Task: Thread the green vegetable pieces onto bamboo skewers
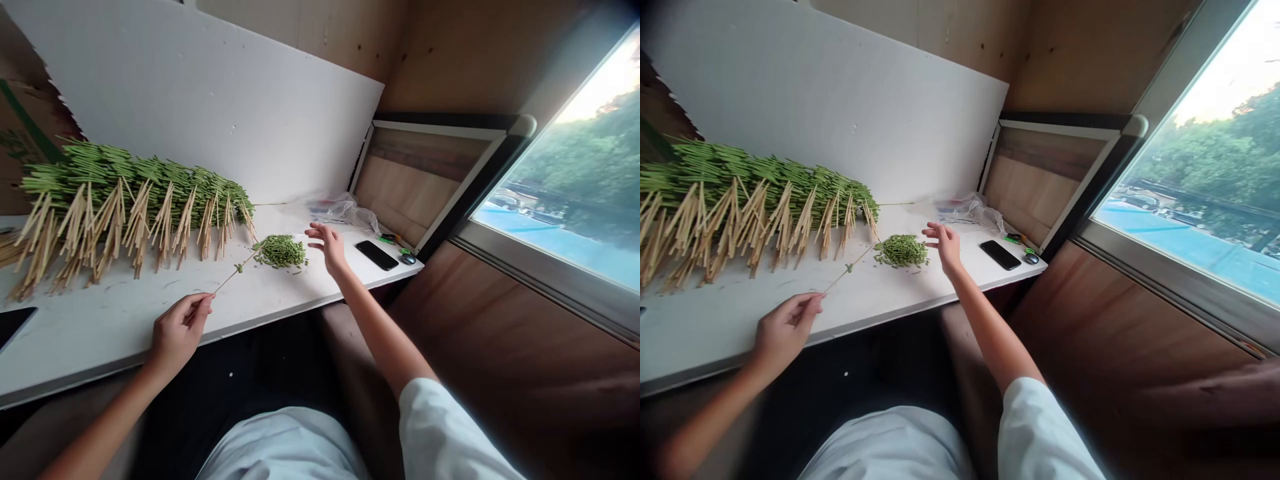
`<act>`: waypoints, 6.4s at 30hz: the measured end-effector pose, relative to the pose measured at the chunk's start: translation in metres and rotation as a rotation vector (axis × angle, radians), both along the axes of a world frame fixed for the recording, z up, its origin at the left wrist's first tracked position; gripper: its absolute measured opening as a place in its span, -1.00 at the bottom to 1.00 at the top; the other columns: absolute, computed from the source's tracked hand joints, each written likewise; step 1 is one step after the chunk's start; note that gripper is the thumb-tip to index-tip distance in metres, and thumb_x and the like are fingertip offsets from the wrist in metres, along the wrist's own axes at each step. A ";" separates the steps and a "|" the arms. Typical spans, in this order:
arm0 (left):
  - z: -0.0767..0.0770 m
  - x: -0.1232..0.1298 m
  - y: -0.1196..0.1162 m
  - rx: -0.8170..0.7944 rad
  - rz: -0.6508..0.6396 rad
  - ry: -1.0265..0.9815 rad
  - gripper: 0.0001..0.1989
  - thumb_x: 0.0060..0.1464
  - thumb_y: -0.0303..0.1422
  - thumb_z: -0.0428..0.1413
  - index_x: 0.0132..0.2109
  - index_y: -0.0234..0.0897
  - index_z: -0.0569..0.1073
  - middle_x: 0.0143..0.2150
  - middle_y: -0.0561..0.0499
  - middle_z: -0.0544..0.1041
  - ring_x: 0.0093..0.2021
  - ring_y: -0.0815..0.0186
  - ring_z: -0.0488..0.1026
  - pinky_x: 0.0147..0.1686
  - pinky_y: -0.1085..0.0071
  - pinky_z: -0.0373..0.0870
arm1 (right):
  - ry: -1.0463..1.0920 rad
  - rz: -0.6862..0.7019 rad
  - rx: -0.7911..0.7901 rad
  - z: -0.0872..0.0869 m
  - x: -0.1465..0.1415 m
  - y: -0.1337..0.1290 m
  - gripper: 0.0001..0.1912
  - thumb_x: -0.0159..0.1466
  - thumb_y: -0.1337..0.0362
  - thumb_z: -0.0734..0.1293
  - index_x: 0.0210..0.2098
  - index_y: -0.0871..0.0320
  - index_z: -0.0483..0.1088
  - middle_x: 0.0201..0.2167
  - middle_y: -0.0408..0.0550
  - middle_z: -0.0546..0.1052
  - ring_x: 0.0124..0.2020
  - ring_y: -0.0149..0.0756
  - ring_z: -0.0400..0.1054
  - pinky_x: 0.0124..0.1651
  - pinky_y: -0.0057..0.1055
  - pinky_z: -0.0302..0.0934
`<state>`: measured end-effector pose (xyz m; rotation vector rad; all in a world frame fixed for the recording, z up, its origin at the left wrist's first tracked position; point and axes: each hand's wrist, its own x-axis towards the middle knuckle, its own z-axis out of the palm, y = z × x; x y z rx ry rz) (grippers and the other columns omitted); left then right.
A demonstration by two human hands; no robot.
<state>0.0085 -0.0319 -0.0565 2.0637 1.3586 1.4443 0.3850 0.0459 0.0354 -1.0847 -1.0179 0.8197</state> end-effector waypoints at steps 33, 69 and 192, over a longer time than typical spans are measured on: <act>0.001 0.004 -0.002 0.006 -0.060 0.034 -0.73 0.40 -0.15 0.17 -0.05 -0.26 0.62 -0.17 -0.08 0.70 -0.27 0.27 0.65 -0.20 0.43 0.59 | -1.431 0.201 -0.353 -0.007 0.005 0.147 -0.81 0.25 0.41 0.53 -0.15 0.13 0.75 -0.23 0.09 0.74 -0.23 -0.18 0.54 -0.10 -0.41 0.38; 0.001 0.004 -0.002 0.008 -0.076 0.010 -0.75 0.39 -0.20 0.16 -0.05 -0.26 0.64 -0.13 -0.10 0.70 -0.22 0.24 0.65 -0.17 0.41 0.59 | 0.286 0.363 -0.177 -0.011 -0.009 -0.019 -0.53 0.05 0.17 0.67 -0.10 0.02 0.51 -0.16 -0.13 0.65 -0.28 -0.37 0.46 -0.25 -0.44 0.35; 0.016 0.007 -0.006 0.126 -0.129 0.030 -0.80 0.43 -0.31 0.13 -0.12 -0.28 0.62 -0.25 -0.07 0.63 -0.38 0.36 0.49 -0.37 0.45 0.39 | 0.268 0.201 -0.124 -0.033 -0.083 -0.058 -0.69 0.10 0.06 0.67 -0.27 0.05 0.65 -0.17 -0.06 0.73 0.01 -0.19 0.61 -0.14 -0.40 0.51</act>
